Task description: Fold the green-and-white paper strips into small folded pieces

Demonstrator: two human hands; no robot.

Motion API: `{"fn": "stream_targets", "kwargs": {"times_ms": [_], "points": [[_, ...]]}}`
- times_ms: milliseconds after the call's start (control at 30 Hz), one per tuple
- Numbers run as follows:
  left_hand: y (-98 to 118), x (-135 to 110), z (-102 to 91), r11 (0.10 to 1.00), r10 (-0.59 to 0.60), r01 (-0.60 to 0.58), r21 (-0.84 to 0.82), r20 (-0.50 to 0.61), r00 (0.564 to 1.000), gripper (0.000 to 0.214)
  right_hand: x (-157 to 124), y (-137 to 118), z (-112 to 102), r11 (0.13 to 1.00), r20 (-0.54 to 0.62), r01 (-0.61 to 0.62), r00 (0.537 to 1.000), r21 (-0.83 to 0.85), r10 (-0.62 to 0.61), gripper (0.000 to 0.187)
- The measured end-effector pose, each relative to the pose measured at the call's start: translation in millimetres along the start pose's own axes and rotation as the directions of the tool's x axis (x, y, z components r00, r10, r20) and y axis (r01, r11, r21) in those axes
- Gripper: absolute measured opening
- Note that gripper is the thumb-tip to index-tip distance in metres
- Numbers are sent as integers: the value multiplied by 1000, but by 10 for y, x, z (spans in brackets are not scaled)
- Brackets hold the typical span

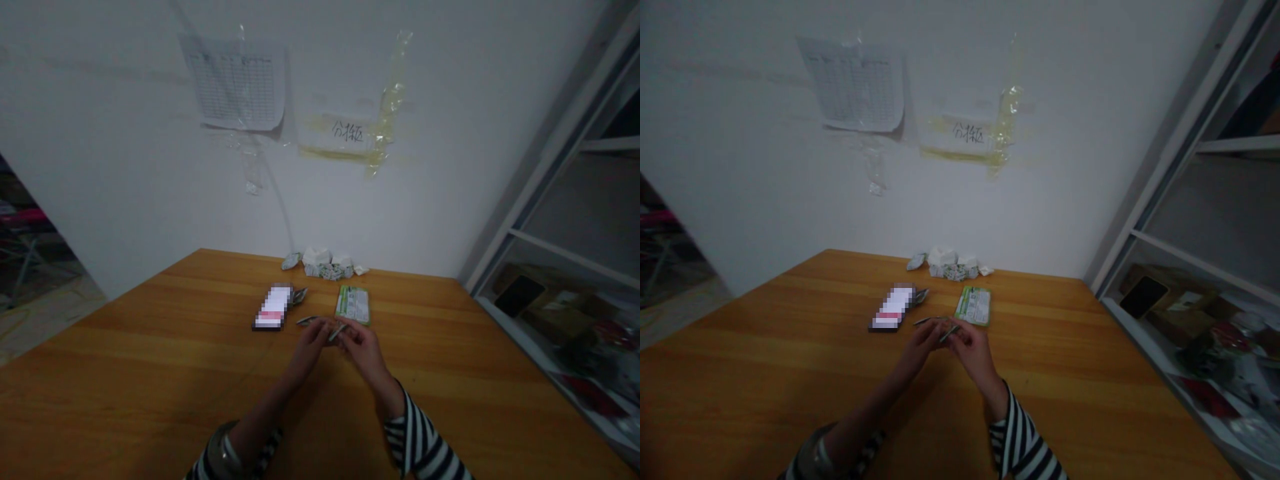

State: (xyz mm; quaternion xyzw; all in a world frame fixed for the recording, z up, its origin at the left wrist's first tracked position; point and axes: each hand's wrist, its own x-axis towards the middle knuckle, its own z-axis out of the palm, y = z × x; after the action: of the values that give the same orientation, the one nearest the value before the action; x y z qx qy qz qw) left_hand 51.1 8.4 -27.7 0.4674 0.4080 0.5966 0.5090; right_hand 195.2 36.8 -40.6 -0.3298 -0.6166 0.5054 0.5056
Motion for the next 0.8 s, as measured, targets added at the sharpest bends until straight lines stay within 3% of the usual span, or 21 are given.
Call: {"fn": "stream_targets", "kwargs": {"times_ms": [100, 233, 300, 500, 800], "points": [[-28, 10, -39, 998, -60, 60, 2, -25, 998, 34, -7, 29, -16, 978, -34, 91, 995, -188, -99, 31], [-32, 31, -146, 996, -63, 66, 55, -47, 997, 29, -24, -67, -63, 927, 86, 174, 984, -331, -154, 33], [-2, 32, -165, 995, -65, 66, 77, -20, 998, 27, -18, -118, -86, 939, 89, 166, 985, -300, -146, 30], [140, -9, -53, 998, -7, -2, 61, 141, 990, 33, 30, -120, -96, 999, -91, 32, 995, -23, -34, 9], [117, -27, -27, 987, 112, -92, 135, -148, 983, 8, 15, -130, -40, 998, -150, 22, 989, 65, -12, 16]]}}
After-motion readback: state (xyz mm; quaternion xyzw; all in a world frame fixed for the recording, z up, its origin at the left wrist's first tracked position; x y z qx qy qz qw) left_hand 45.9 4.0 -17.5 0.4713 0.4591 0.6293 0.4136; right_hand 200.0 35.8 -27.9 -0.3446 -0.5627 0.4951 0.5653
